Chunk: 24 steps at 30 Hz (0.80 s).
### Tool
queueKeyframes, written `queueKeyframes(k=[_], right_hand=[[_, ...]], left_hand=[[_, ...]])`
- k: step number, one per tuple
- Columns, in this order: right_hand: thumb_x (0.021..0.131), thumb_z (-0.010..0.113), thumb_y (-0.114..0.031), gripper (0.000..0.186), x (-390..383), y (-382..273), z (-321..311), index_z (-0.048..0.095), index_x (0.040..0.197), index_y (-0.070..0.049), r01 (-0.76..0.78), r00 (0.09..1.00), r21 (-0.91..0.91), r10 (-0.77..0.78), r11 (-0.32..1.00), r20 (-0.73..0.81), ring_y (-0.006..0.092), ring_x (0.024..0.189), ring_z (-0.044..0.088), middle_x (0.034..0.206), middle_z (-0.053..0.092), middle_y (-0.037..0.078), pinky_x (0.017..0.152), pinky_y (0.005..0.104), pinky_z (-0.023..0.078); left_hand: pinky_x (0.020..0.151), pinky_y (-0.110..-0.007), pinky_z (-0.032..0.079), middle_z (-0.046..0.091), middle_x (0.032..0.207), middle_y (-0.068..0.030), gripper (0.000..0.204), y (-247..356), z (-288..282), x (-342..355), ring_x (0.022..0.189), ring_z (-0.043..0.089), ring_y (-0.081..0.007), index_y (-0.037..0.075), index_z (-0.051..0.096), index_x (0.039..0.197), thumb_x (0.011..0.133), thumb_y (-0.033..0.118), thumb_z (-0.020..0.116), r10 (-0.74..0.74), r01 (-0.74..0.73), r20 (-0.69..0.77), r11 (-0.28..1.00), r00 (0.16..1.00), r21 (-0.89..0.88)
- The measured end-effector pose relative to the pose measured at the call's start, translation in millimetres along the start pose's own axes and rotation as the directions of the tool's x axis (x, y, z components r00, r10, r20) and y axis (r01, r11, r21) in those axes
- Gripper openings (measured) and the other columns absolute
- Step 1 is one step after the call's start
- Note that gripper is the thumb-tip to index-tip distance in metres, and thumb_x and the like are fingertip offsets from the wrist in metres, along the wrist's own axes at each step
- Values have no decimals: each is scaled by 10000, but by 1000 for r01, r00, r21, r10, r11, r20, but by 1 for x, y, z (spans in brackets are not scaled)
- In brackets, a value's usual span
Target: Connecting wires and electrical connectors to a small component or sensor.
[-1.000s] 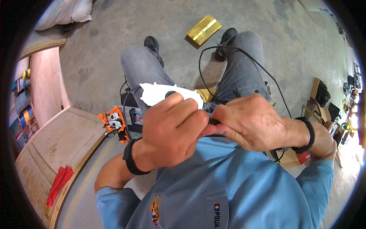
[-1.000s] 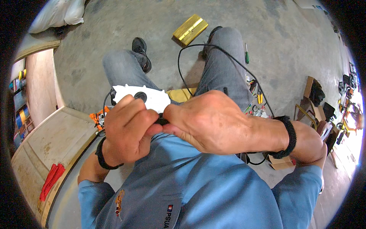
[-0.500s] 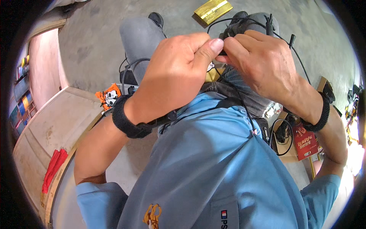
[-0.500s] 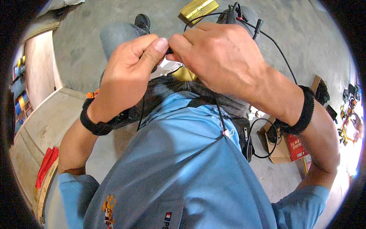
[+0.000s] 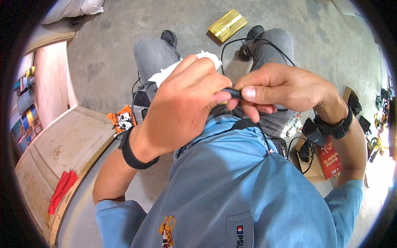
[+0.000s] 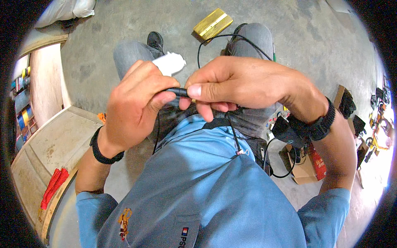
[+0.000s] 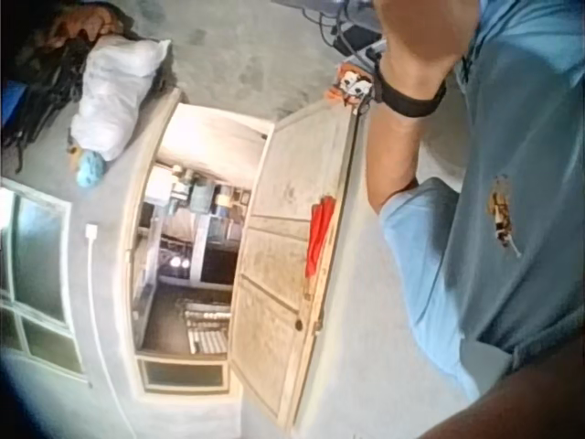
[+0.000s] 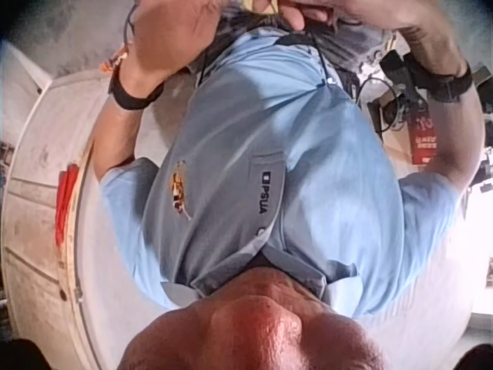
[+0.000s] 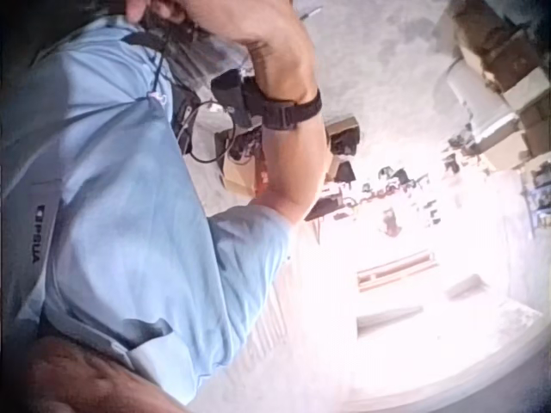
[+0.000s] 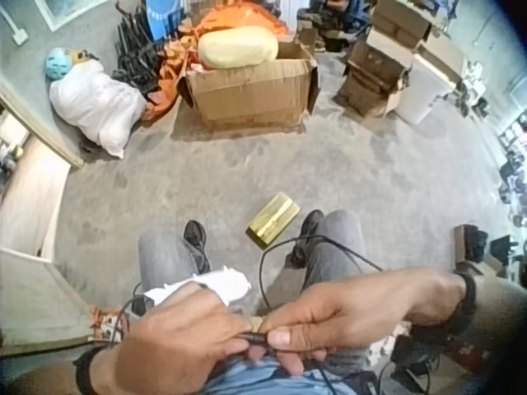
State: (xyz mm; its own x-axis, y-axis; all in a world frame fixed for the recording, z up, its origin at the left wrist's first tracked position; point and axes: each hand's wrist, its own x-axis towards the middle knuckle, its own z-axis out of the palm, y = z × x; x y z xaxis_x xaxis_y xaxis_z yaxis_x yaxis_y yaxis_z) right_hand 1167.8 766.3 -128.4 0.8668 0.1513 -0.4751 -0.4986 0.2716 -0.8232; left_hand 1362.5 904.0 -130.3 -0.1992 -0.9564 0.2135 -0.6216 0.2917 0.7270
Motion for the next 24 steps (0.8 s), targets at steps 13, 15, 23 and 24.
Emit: queueKeyframes(k=[13, 15, 23, 24], right_hand=[[1053, 437, -337, 390, 1, 3, 9, 651, 1069, -12, 40, 993, 174, -59, 984, 105, 36, 576, 416, 739, 618, -10, 501, 204, 342], [1054, 434, -344, 400, 1, 2, 11, 650, 1084, -9, 18, 993, 237, -46, 971, 110, 35, 573, 411, 725, 610, -7, 495, 203, 336], [1052, 430, -382, 409, -3, -4, 27, 570, 889, -35, 52, 992, 259, -79, 964, 94, 65, 621, 373, 665, 408, -31, 553, 255, 339], [1051, 433, -378, 404, -5, -7, 28, 564, 891, -30, 92, 995, 132, -97, 987, 36, 72, 643, 405, 674, 427, -21, 559, 280, 359]], left_hand=[[624, -375, 416, 542, 780, -78, 227, 6, -8, -3, 692, 502, -282, 59, 638, 974, 817, 208, 706, 123, -124, 14, 983, 992, 135], [602, -344, 413, 479, 759, -67, 224, 7, -10, -1, 681, 463, -245, 33, 587, 874, 746, 179, 699, 187, -189, 28, 968, 982, 163], [546, -354, 373, 458, 733, -59, 183, 11, -14, -3, 646, 440, -241, 57, 559, 792, 790, 188, 688, 147, -147, 13, 983, 989, 107], [538, -359, 364, 450, 716, -64, 182, 13, -15, -3, 635, 438, -248, 60, 551, 773, 809, 182, 681, 116, -117, 16, 989, 993, 88]])
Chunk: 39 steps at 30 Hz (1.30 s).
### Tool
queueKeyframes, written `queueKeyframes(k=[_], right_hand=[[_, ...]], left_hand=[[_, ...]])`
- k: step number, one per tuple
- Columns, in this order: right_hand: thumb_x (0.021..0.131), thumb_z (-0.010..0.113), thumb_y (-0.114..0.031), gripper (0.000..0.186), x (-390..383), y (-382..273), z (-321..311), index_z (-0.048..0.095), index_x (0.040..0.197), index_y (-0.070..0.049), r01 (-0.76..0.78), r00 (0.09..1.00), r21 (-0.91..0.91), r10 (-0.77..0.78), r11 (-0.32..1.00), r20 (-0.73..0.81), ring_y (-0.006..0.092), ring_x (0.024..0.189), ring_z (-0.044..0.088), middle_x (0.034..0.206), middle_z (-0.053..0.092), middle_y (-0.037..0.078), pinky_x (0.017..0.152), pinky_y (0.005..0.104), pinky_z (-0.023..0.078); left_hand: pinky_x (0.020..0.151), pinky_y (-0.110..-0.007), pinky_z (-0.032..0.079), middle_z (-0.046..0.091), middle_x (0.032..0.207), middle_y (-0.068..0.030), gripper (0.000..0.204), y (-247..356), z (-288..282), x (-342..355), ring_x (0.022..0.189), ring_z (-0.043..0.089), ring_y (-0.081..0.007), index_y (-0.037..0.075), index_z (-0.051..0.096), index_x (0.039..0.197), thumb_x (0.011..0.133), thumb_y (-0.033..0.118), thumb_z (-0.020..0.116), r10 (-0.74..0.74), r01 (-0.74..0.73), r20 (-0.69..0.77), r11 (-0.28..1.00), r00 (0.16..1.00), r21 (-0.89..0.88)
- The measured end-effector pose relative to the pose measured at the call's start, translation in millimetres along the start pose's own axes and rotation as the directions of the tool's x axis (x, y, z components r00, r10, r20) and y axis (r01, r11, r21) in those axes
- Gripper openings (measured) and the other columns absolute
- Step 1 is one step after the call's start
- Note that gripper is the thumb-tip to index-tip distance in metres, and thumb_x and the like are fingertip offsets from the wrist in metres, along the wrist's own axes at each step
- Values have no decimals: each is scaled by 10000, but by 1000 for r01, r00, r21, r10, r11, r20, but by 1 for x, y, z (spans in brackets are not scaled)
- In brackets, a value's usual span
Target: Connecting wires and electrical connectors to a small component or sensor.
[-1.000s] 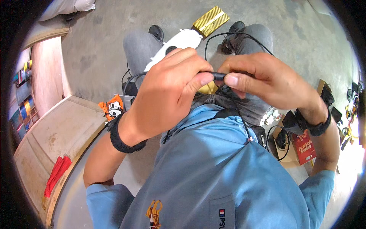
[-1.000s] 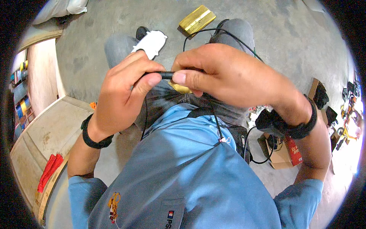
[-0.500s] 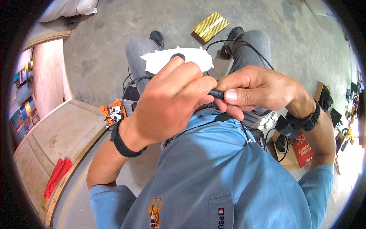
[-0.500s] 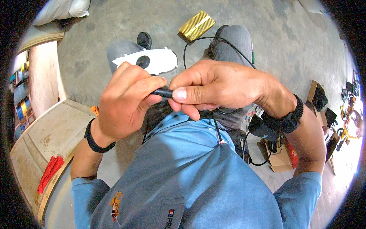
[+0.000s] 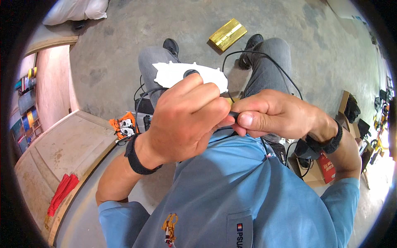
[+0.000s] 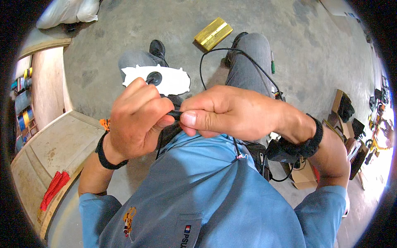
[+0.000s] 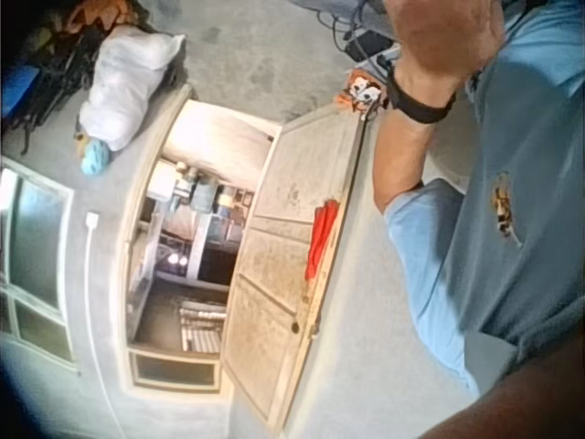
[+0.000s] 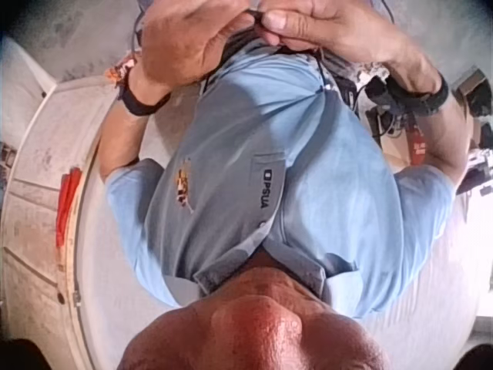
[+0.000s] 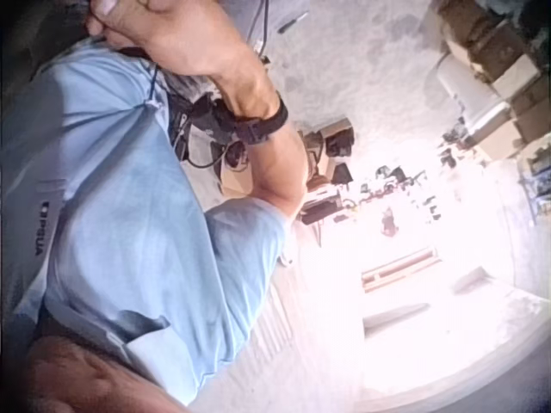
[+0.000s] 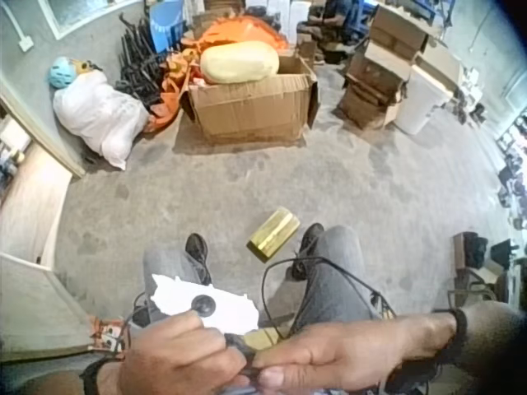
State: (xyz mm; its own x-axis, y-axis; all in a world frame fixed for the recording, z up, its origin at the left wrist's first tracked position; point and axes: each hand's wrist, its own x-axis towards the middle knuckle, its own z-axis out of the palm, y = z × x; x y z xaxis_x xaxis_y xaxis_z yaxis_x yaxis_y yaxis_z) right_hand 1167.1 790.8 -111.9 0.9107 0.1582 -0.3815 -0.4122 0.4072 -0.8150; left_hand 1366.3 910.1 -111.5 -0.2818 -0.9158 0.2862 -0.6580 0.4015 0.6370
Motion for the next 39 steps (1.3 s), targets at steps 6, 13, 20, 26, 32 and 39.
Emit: queueKeyframes(k=[6, 13, 20, 26, 32, 39], right_hand=[[1001, 525, -305, 297, -2, 2, 8, 537, 883, -33, 116, 925, -688, -331, 716, -189, 303, 615, 593, 636, 541, 123, 572, 431, 452], [939, 606, -285, 269, 4, 10, 12, 509, 849, -52, -112, 814, -906, -485, 408, -319, 368, 604, 570, 621, 528, 146, 540, 460, 437], [844, 693, -168, 194, -5, 13, 17, 574, 948, -55, -47, 731, -904, -602, 425, -321, 323, 672, 571, 726, 532, 115, 590, 422, 458], [819, 702, -129, 181, -7, 7, 17, 582, 928, -49, -39, 705, -942, -659, 334, -263, 304, 670, 562, 741, 507, 106, 592, 406, 456], [924, 629, -187, 174, -11, 1, 13, 587, 882, -23, 37, 771, -824, -541, 565, -336, 283, 654, 557, 719, 532, 107, 581, 372, 439], [1026, 517, -331, 360, -14, 4, 7, 584, 859, -19, 99, 922, -151, -148, 984, -358, 58, 676, 406, 707, 484, -43, 595, 252, 367]], left_hand=[[541, -382, 363, 445, 669, -116, 247, -3, 7, 6, 600, 426, -302, 30, 505, 721, 888, 165, 628, -100, 97, -23, 989, 995, -110], [585, -428, 388, 483, 666, -141, 301, -8, 19, 3, 628, 482, -355, 18, 497, 717, 949, 196, 571, -178, 169, -74, 979, 981, -113], [601, -377, 411, 502, 708, -144, 343, -7, 6, 2, 637, 509, -332, -8, 513, 785, 1011, 250, 500, -289, 329, 168, 888, 943, -320], [534, -419, 349, 402, 617, -153, 395, -2, 10, 2, 550, 423, -341, -9, 443, 720, 1020, 244, 486, -321, 337, 109, 846, 941, -412], [535, -416, 339, 380, 611, -139, 398, 0, 11, 2, 553, 405, -330, -1, 429, 699, 1017, 231, 490, -269, 251, 16, 874, 963, -417], [554, -360, 379, 474, 667, -108, 339, -7, 10, 4, 590, 482, -268, -12, 512, 777, 1016, 227, 492, -148, 153, 44, 911, 988, -382]])
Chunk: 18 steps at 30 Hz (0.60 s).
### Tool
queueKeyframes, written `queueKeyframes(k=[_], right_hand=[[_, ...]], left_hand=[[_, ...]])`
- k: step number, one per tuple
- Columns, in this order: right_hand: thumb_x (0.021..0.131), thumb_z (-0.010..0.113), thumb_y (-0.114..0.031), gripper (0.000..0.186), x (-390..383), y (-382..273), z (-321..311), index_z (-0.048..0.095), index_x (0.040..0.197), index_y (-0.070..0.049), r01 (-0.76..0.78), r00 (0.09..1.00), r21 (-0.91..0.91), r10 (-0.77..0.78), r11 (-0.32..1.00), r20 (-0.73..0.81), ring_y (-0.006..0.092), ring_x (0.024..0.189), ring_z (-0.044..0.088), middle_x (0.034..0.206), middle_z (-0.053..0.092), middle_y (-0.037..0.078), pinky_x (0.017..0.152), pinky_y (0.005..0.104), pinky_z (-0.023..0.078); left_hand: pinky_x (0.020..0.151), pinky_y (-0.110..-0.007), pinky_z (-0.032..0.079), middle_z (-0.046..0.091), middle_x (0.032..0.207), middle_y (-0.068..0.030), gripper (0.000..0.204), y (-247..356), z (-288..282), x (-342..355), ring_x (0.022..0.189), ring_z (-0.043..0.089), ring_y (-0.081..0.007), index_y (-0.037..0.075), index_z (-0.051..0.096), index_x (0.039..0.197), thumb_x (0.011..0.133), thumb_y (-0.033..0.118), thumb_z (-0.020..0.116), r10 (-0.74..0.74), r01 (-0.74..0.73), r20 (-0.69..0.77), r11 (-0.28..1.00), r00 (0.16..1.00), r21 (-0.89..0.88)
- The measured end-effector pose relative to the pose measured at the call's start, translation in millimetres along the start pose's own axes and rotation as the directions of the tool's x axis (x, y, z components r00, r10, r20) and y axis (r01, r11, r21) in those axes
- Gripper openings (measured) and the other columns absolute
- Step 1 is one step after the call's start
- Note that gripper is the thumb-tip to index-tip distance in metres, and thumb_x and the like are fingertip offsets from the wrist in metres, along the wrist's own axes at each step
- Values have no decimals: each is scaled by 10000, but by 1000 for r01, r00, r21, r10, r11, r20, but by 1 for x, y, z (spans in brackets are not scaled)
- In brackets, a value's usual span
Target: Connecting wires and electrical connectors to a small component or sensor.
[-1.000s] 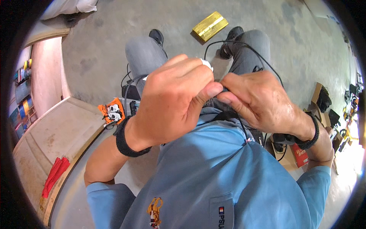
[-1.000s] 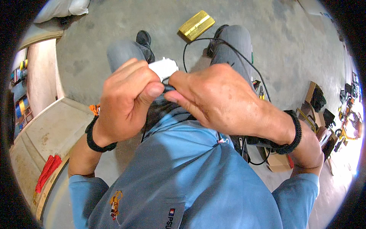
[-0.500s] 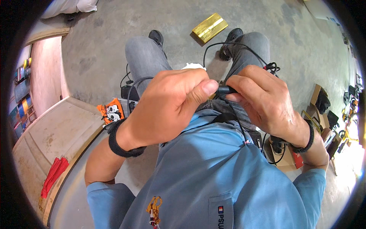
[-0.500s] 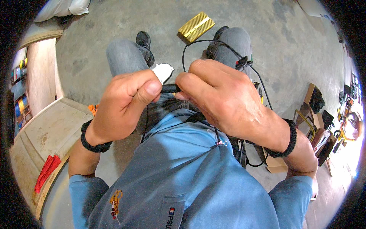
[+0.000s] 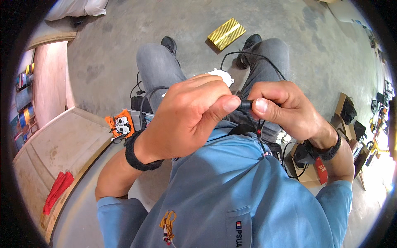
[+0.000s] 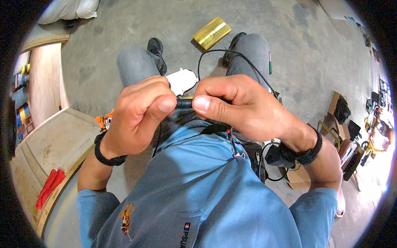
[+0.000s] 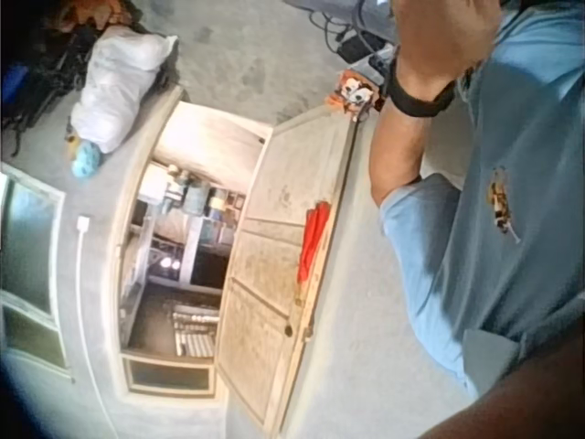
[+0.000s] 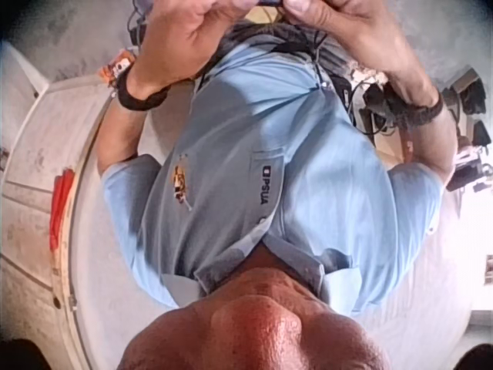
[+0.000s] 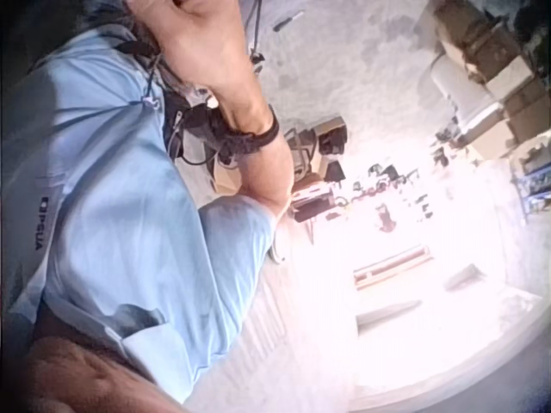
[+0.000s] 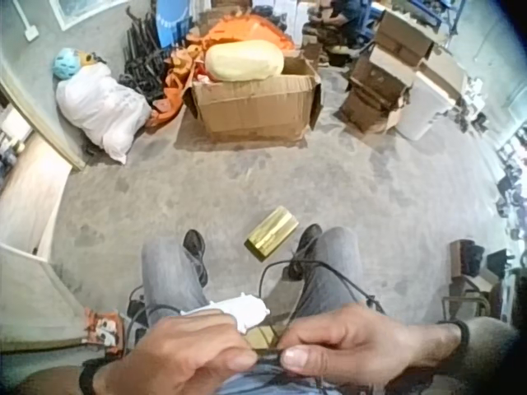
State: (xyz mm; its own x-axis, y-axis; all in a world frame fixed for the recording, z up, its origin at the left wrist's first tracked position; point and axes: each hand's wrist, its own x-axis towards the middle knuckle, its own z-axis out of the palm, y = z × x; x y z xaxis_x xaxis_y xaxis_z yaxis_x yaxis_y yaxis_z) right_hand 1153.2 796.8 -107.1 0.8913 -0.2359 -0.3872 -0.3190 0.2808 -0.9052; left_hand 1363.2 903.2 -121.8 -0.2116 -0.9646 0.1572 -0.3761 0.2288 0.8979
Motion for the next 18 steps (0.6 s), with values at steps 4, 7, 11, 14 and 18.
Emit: queueKeyframes(k=[4, 7, 11, 14, 18], right_hand=[[1027, 511, -349, 373, 3, -2, -5, 596, 863, -24, -11, 997, 131, 1, 991, 77, 43, 703, 404, 746, 493, -70, 625, 225, 352], [1017, 526, -366, 378, 1, -3, -9, 627, 910, -18, -79, 987, 264, 39, 961, 153, 33, 710, 404, 758, 501, -68, 625, 210, 332], [1021, 518, -364, 377, -4, -7, -12, 644, 973, -12, -91, 982, 231, 48, 969, 185, 31, 710, 427, 794, 548, -56, 629, 203, 353], [1025, 510, -358, 370, -3, -19, -10, 646, 1029, -14, -108, 979, 122, 84, 987, 185, 33, 721, 447, 832, 579, -48, 639, 203, 377], [1038, 476, -355, 376, 0, -18, -7, 645, 1049, -19, 25, 990, -90, -12, 996, 142, 43, 701, 453, 797, 570, -31, 617, 217, 386]], left_hand=[[547, -337, 377, 487, 655, -86, 353, 7, -2, 1, 574, 475, -215, -14, 513, 769, 1026, 224, 473, -70, 70, 9, 980, 998, -184], [546, -323, 376, 498, 663, -79, 379, 12, -2, 3, 575, 479, -191, -11, 516, 766, 1038, 246, 451, -130, 125, 9, 935, 992, -331], [562, -318, 383, 515, 679, -77, 405, 18, -10, 3, 591, 493, -179, -8, 523, 771, 1047, 272, 426, -169, 200, 119, 920, 978, -337], [608, -309, 421, 568, 719, -86, 392, 19, -11, 1, 637, 538, -185, -17, 554, 805, 1046, 265, 429, -232, 286, 184, 881, 955, -377], [665, -303, 457, 619, 770, -102, 380, 16, -13, 0, 697, 590, -198, -32, 593, 865, 1045, 262, 433, -263, 328, 219, 875, 940, -357]])
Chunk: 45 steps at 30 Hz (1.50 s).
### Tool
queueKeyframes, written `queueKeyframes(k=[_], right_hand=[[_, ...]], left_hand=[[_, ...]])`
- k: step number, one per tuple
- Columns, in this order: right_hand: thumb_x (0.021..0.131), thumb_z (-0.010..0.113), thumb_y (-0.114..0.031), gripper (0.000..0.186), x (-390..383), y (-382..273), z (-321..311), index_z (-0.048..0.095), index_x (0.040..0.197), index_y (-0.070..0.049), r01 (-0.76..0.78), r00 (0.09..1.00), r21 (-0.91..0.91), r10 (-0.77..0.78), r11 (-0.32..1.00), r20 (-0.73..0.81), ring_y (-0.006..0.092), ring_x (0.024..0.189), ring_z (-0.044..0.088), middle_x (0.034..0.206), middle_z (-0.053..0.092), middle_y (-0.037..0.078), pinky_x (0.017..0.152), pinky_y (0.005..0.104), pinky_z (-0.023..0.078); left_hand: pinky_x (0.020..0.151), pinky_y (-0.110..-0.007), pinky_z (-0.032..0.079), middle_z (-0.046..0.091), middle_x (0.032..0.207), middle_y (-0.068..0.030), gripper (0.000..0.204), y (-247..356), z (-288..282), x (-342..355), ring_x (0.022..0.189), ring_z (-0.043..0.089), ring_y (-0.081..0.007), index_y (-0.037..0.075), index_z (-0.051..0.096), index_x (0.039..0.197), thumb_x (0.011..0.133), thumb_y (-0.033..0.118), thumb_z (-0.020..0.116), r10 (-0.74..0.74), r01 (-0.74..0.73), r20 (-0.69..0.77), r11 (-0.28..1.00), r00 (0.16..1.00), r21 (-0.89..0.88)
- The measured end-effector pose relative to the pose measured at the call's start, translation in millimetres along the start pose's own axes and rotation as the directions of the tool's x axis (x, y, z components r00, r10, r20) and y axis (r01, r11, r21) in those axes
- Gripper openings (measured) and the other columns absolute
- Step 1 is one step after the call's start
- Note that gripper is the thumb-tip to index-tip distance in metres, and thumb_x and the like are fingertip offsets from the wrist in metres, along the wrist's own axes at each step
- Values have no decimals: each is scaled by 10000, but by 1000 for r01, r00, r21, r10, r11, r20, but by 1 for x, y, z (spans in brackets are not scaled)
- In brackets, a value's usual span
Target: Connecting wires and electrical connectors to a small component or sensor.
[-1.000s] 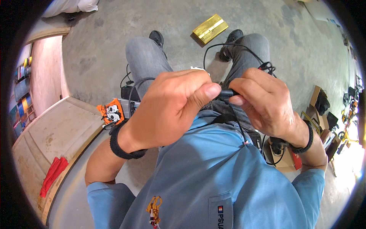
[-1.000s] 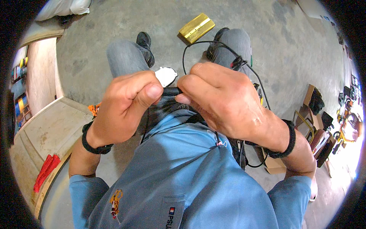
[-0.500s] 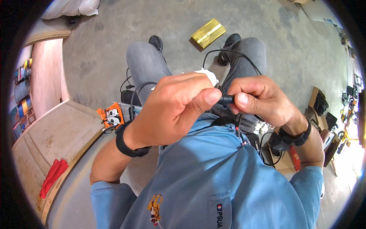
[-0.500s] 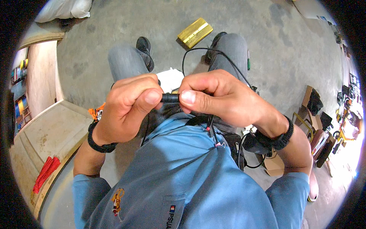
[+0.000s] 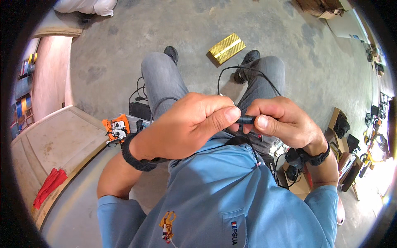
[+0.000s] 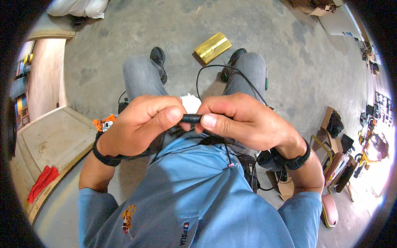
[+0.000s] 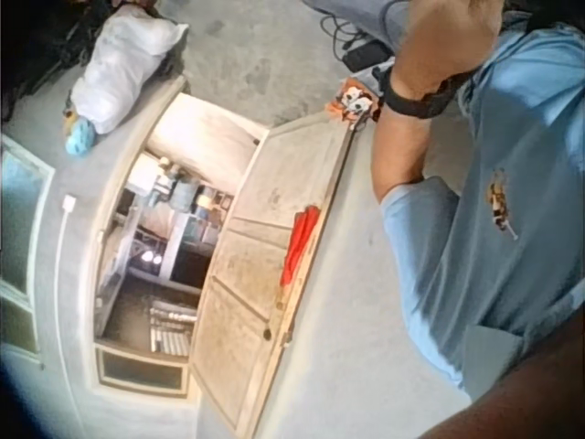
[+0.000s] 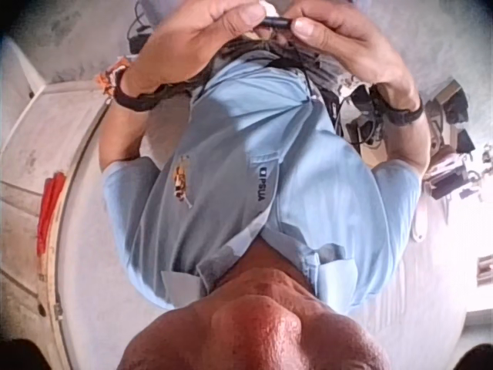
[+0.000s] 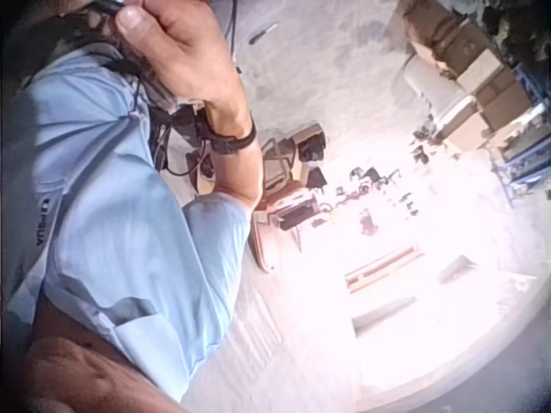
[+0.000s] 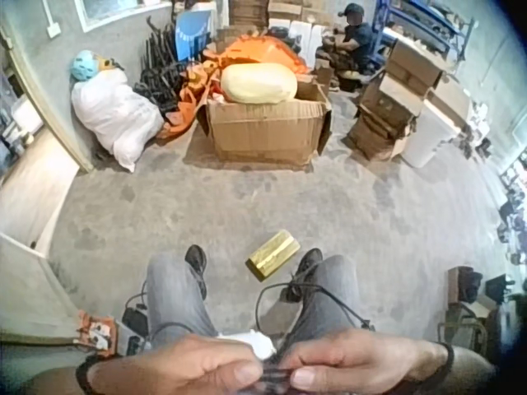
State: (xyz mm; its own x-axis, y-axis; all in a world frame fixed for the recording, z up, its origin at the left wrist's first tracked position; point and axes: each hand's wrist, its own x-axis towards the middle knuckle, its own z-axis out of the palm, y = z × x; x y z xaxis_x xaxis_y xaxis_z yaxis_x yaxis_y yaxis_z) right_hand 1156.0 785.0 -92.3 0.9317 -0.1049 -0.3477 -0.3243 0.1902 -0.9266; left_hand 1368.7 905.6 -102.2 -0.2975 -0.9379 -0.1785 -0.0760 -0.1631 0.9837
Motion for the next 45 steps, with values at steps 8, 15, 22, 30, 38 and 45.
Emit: queueKeyframes(k=[8, 15, 22, 30, 38, 45], right_hand=[[1036, 478, -363, 401, -1, 0, -1, 642, 985, 0, -34, 998, 166, 24, 986, 63, 56, 628, 414, 677, 468, -46, 558, 234, 342], [1014, 530, -350, 393, -3, 5, -2, 651, 970, 21, 27, 996, 372, -57, 928, 72, 46, 608, 389, 734, 542, -27, 548, 212, 319], [994, 561, -361, 399, -5, 9, -1, 673, 965, 21, 79, 994, 379, -101, 922, 40, 45, 626, 420, 861, 645, 16, 548, 218, 332], [963, 585, -423, 447, -3, 9, -5, 692, 931, 10, 129, 984, 310, -160, 942, 76, 115, 699, 578, 903, 689, 72, 609, 267, 433], [973, 583, -253, 273, -4, -5, -8, 655, 977, 10, 233, 972, -64, -231, 970, 45, 262, 789, 651, 881, 680, 120, 676, 347, 483], [916, 627, -172, 173, -11, -14, 10, 557, 859, -25, 48, 973, -721, -196, 691, -123, 371, 701, 579, 736, 545, 145, 604, 442, 457]], left_hand=[[691, -300, 462, 635, 811, -108, 385, 4, -4, 3, 737, 604, -187, -36, 618, 899, 1046, 268, 433, 115, -114, 41, 993, 993, -32], [667, -279, 443, 615, 789, -80, 399, 7, 2, 2, 729, 580, -154, -38, 616, 892, 1046, 285, 437, 34, -31, 11, 981, 999, -192], [654, -253, 411, 597, 808, -56, 393, 11, 6, 3, 720, 512, -105, -43, 607, 924, 1046, 290, 439, 18, -10, 23, 952, 1000, -305], [612, -225, 342, 565, 809, -19, 380, 15, 6, 0, 681, 435, -70, -18, 618, 936, 1036, 314, 462, 7, 28, 76, 889, 997, -456], [618, -312, 412, 576, 765, -76, 245, 6, 3, -3, 664, 531, -169, -27, 629, 961, 996, 195, 530, 23, -12, 75, 989, 997, -146], [652, -413, 443, 576, 773, -172, 158, 4, 8, -1, 730, 577, -359, -21, 613, 904, 881, 133, 637, 133, -102, -50, 910, 990, 403]])
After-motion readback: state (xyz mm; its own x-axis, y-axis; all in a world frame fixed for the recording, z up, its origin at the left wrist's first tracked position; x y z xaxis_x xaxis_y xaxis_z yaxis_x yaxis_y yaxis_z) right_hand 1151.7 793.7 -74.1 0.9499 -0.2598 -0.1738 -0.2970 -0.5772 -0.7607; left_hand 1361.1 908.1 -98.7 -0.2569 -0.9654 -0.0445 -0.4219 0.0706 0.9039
